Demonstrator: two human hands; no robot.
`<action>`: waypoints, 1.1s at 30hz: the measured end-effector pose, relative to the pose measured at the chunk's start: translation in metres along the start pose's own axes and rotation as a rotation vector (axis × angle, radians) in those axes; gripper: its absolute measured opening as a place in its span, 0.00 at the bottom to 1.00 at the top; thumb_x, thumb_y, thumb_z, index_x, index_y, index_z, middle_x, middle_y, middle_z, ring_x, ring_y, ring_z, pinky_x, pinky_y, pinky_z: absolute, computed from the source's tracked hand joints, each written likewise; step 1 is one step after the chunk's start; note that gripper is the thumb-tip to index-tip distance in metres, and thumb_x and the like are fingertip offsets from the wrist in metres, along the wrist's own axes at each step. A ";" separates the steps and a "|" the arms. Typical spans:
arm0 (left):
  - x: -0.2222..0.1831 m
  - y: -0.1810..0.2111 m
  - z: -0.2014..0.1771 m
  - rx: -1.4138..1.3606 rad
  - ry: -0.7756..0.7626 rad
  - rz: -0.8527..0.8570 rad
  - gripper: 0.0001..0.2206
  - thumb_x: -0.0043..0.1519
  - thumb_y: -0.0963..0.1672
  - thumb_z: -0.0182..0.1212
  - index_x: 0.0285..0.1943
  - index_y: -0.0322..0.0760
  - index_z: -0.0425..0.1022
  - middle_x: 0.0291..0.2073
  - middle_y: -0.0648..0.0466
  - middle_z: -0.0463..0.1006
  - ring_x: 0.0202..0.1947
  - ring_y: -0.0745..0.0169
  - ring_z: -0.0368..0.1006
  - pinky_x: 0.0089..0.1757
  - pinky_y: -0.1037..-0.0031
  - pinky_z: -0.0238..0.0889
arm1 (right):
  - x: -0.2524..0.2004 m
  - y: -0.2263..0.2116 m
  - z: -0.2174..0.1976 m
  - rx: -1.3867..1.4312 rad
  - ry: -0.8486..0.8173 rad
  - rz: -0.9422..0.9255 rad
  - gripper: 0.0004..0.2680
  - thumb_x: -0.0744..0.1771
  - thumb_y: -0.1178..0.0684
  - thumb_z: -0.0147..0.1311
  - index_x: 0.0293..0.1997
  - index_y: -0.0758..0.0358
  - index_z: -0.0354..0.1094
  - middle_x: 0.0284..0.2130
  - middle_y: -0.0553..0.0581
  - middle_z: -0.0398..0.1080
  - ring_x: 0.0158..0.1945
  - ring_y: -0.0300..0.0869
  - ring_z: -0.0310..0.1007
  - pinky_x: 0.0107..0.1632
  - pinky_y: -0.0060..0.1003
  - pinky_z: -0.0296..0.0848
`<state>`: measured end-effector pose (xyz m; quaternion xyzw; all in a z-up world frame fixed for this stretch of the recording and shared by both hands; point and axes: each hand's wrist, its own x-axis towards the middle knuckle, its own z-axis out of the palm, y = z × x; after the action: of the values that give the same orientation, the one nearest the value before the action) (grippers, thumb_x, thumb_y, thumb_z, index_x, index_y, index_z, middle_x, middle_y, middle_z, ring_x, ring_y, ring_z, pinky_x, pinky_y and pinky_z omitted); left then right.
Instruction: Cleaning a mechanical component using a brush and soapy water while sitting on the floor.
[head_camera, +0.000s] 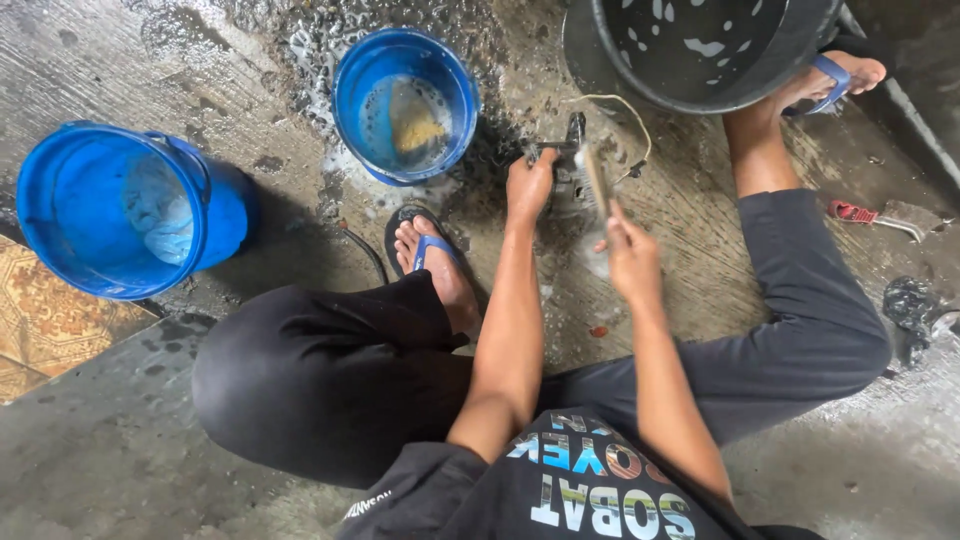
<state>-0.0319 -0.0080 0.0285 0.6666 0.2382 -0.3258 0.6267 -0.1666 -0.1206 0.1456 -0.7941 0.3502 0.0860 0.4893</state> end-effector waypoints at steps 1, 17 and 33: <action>0.007 -0.008 0.003 0.005 0.002 0.001 0.29 0.62 0.54 0.60 0.62 0.26 0.74 0.48 0.35 0.80 0.54 0.36 0.76 0.53 0.41 0.65 | 0.001 0.008 0.008 0.005 -0.001 0.000 0.15 0.73 0.48 0.45 0.70 0.54 0.64 0.31 0.63 0.78 0.34 0.41 0.73 0.40 0.37 0.70; -0.050 -0.044 0.045 0.269 0.701 0.737 0.56 0.43 0.60 0.76 0.75 0.26 0.53 0.58 0.31 0.64 0.60 0.25 0.64 0.58 0.44 0.56 | 0.030 0.032 -0.009 0.118 0.044 0.031 0.12 0.73 0.48 0.48 0.65 0.46 0.69 0.22 0.57 0.72 0.19 0.37 0.65 0.19 0.32 0.65; -0.054 -0.012 0.028 0.687 0.396 0.603 0.64 0.31 0.44 0.84 0.79 0.29 0.44 0.61 0.31 0.61 0.60 0.26 0.63 0.54 0.45 0.62 | 0.032 -0.007 -0.043 0.104 -0.022 -0.136 0.12 0.74 0.50 0.48 0.66 0.56 0.68 0.24 0.66 0.72 0.21 0.43 0.69 0.22 0.36 0.70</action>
<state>-0.0811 -0.0294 0.0597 0.9229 0.0284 -0.0569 0.3798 -0.1475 -0.1698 0.1569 -0.7885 0.2942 0.0432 0.5385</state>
